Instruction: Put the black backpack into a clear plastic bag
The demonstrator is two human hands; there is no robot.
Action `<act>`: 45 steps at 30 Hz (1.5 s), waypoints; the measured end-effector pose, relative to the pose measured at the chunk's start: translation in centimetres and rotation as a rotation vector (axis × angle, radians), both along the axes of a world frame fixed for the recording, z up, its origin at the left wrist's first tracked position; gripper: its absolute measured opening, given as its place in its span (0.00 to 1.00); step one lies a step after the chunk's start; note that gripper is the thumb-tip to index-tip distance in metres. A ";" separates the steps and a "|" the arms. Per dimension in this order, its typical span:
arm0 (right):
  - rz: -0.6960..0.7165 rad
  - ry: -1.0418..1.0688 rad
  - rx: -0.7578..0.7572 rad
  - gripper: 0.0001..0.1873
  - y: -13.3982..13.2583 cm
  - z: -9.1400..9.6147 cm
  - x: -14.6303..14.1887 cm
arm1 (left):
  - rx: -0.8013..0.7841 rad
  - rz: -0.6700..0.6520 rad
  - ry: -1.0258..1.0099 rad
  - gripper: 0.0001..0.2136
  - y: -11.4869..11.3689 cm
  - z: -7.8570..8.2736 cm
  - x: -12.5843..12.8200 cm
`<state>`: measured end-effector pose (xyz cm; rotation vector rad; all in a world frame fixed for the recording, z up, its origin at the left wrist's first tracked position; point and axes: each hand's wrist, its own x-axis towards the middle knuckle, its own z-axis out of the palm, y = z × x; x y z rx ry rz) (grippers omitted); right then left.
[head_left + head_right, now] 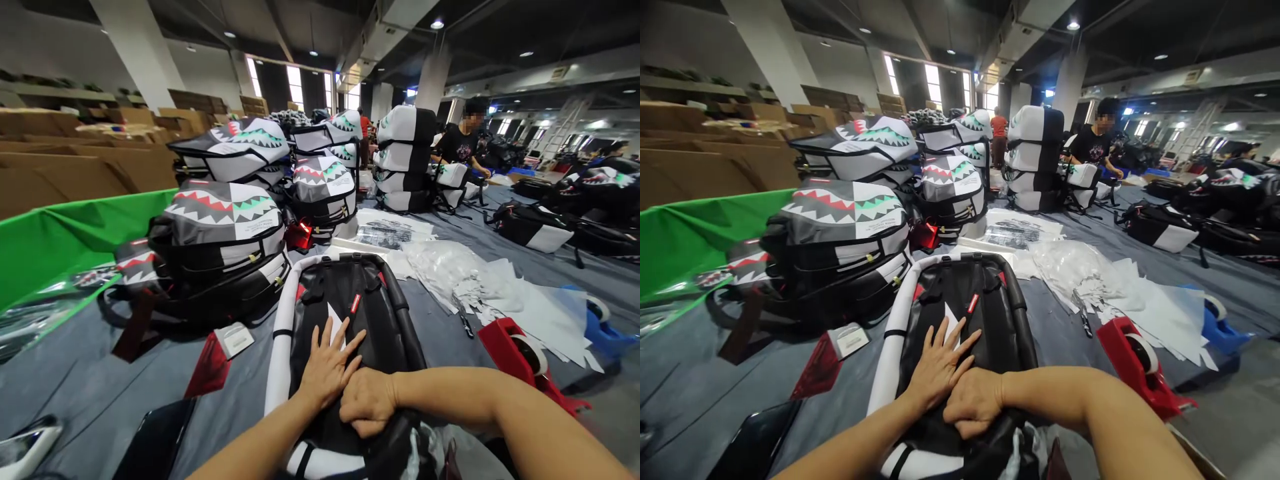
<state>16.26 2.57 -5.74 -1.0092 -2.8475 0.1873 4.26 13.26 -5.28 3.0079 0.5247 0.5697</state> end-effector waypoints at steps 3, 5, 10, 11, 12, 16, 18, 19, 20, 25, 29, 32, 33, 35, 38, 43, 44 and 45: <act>-0.117 -0.023 0.100 0.11 -0.5 -0.6 -0.6 | -0.038 0.007 0.043 0.26 -0.2 0.3 0.3; -0.242 -0.009 0.199 0.10 -1.5 -0.7 -1.1 | -0.048 -0.012 0.061 0.27 -1.3 -0.1 -0.1; -0.479 0.078 0.396 0.08 -2.0 3.5 1.8 | -0.143 -0.118 0.162 0.37 -5.7 -1.2 -2.5; -0.629 0.124 0.442 0.10 -1.4 5.0 3.1 | -0.174 -0.139 0.181 0.38 -6.4 -0.8 -2.9; -0.836 0.165 0.460 0.16 -0.6 6.1 4.5 | -0.204 -0.160 0.207 0.39 -6.9 -0.1 -3.1; -1.209 0.159 0.311 0.29 2.4 6.4 8.5 | -0.246 -0.182 0.336 0.40 -5.8 5.4 -1.7; -1.207 0.155 0.218 0.31 2.9 4.4 9.1 | -0.195 -0.154 0.303 0.36 -3.7 8.1 0.5; -1.201 0.169 0.187 0.32 2.9 3.4 9.2 | -0.150 -0.141 0.244 0.34 -2.4 9.1 1.8; -1.194 0.206 0.170 0.33 2.9 2.5 9.3 | -0.089 -0.134 0.182 0.32 -1.2 9.5 3.1; -1.207 0.723 0.217 0.26 2.5 0.9 10.2 | 0.045 -0.140 0.090 0.28 3.1 5.6 7.2; -1.201 0.840 0.204 0.22 3.5 2.4 12.7 | 0.018 -0.135 0.052 0.28 3.5 1.8 7.3; -1.194 0.882 0.194 0.19 5.6 4.6 16.6 | 0.008 -0.136 0.031 0.29 3.6 1.5 7.0; -1.202 0.880 0.197 0.19 6.7 5.3 18.2 | 0.009 -0.135 0.027 0.29 3.6 1.7 6.9; -1.233 0.846 0.196 0.15 9.2 6.2 21.5 | 0.009 -0.131 0.021 0.30 3.8 2.0 6.8; -1.309 0.743 0.152 0.06 13.3 5.9 25.7 | -0.003 -0.133 0.030 0.31 4.0 2.2 6.5; -1.445 0.598 0.042 0.06 18.0 2.1 29.1 | -0.061 -0.129 0.069 0.32 4.1 2.0 6.2; -1.460 0.578 0.018 0.07 18.4 1.3 29.4 | -0.077 -0.127 0.080 0.32 4.1 2.1 6.2; -1.472 0.562 -0.003 0.07 18.7 0.7 29.7 | -0.091 -0.126 0.090 0.32 4.1 2.2 6.2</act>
